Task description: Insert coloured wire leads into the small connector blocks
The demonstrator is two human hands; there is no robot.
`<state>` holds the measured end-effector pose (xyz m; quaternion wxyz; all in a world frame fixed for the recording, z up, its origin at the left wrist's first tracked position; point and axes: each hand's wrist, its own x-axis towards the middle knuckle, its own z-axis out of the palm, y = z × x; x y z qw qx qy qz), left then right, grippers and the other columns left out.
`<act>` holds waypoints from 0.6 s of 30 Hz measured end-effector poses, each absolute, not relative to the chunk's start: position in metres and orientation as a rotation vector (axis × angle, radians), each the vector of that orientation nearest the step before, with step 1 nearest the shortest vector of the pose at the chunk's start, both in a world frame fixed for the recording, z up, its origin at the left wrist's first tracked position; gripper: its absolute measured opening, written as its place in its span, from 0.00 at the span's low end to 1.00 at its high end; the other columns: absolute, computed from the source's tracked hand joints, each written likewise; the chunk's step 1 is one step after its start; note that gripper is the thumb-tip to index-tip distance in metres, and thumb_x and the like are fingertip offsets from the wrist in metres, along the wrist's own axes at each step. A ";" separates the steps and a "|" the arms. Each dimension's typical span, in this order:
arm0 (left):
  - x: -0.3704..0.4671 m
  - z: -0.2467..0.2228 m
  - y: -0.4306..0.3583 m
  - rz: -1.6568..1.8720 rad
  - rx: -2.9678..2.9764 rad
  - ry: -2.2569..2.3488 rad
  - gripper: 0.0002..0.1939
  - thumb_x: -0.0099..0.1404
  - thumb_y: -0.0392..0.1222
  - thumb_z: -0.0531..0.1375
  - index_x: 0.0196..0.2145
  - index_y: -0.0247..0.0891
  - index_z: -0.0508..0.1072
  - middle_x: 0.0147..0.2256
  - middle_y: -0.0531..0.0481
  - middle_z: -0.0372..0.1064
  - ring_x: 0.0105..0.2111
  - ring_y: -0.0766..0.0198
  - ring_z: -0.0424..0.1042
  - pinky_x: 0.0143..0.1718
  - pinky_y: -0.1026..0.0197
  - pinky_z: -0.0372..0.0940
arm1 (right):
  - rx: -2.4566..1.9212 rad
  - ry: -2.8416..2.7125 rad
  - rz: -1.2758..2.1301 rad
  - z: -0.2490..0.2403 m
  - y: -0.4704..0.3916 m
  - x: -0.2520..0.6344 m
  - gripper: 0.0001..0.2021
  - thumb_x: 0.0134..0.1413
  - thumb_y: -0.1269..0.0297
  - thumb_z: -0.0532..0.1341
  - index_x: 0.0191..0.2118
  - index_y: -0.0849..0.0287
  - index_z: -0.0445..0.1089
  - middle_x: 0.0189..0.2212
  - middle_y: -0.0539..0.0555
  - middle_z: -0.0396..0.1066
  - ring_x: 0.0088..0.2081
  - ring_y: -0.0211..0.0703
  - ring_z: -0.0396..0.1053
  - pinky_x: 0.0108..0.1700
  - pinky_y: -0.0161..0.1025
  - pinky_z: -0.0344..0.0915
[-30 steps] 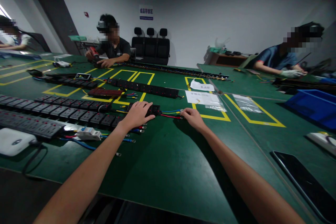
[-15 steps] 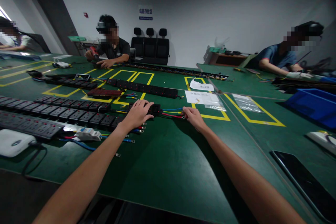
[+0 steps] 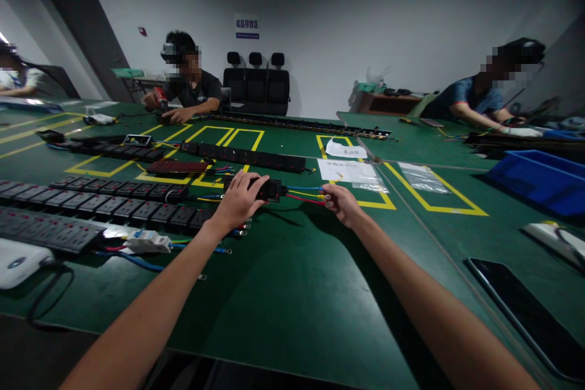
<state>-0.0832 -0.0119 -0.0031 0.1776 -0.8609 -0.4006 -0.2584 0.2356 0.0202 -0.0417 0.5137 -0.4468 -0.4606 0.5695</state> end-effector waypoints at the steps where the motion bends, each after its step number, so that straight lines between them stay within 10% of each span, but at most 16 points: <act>1: -0.083 -0.003 -0.012 -0.745 -2.433 -1.120 0.32 0.66 0.39 0.65 0.65 0.36 0.62 0.54 0.37 0.64 0.58 0.42 0.64 0.65 0.35 0.57 | -1.075 -1.108 1.368 -0.041 0.020 0.236 0.18 0.41 0.50 0.71 0.29 0.58 0.67 0.18 0.44 0.59 0.17 0.29 0.52 0.16 0.30 0.42; 18: -0.093 -0.011 -0.006 -0.716 -2.324 -1.301 0.31 0.66 0.43 0.66 0.65 0.39 0.65 0.53 0.37 0.66 0.57 0.41 0.66 0.62 0.37 0.61 | -1.127 -1.338 1.291 -0.035 0.012 0.222 0.24 0.44 0.39 0.69 0.29 0.57 0.69 0.20 0.45 0.61 0.21 0.32 0.55 0.20 0.31 0.45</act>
